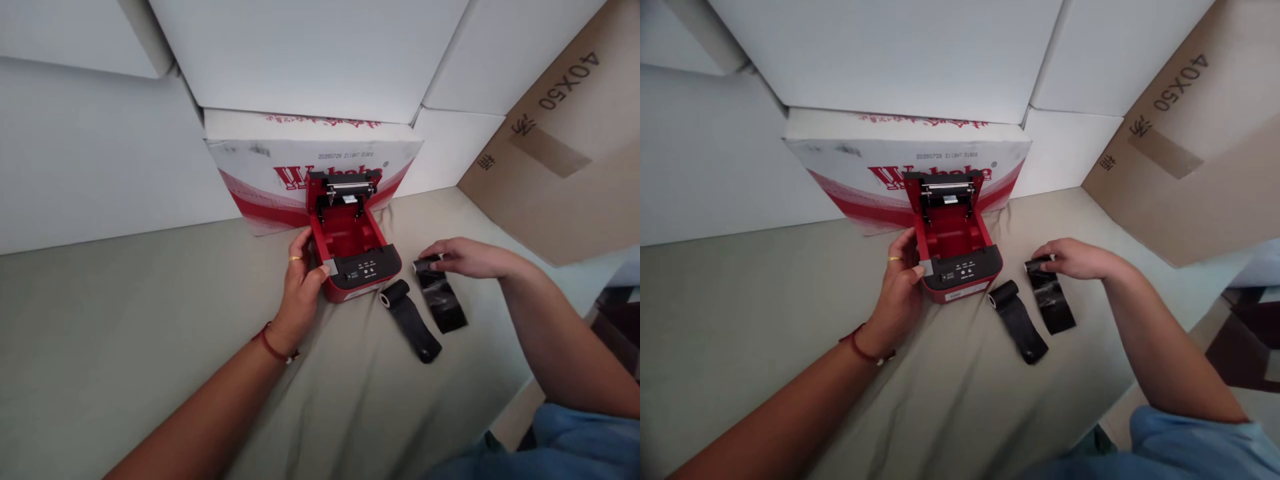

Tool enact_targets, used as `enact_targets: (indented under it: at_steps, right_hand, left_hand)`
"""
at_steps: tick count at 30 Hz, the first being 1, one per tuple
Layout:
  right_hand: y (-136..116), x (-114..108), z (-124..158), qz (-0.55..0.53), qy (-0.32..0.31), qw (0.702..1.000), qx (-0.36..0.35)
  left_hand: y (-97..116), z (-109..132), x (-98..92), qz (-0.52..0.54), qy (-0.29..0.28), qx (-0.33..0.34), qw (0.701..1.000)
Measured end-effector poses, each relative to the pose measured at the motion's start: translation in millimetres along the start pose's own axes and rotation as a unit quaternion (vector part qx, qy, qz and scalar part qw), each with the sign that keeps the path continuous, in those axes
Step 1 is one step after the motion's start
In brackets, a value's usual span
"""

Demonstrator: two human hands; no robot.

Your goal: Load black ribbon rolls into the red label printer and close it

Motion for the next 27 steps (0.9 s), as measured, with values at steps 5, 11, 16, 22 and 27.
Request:
enact_targets:
  at_steps: [5,11,16,22,27]
  right_hand:
    - [-27,27,-11,0.026,0.088,0.994,-0.055]
    - [-66,59,-23,-0.034,0.010,0.988,-0.152]
    - [-78,72,-15,0.010,-0.026,0.985,-0.168]
    - [-115,8,22,-0.067,-0.070,0.960,-0.264]
    - [-152,-28,-23,0.095,0.089,0.968,-0.216]
  left_hand:
    - [2,-3,-2.2,-0.002,0.000,0.014,1.000]
    - [-1,-6,-2.8,0.029,-0.003,0.010,1.000]
    - [0,-3,-3.0,-0.020,0.002,0.015,1.000]
    - [2,-1,-1.2,-0.025,-0.002,0.008,1.000]
    - [2,1,0.9,-0.043,0.004,0.013,0.999]
Point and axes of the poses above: each hand's wrist, its own z-axis away from the middle knuckle, its own x-axis out of the palm, y = z × x, the point moved 5 cm from there along -z, towards the middle knuckle, and after that the axes turned 14 degrees about -x, right-handed, at the moved point
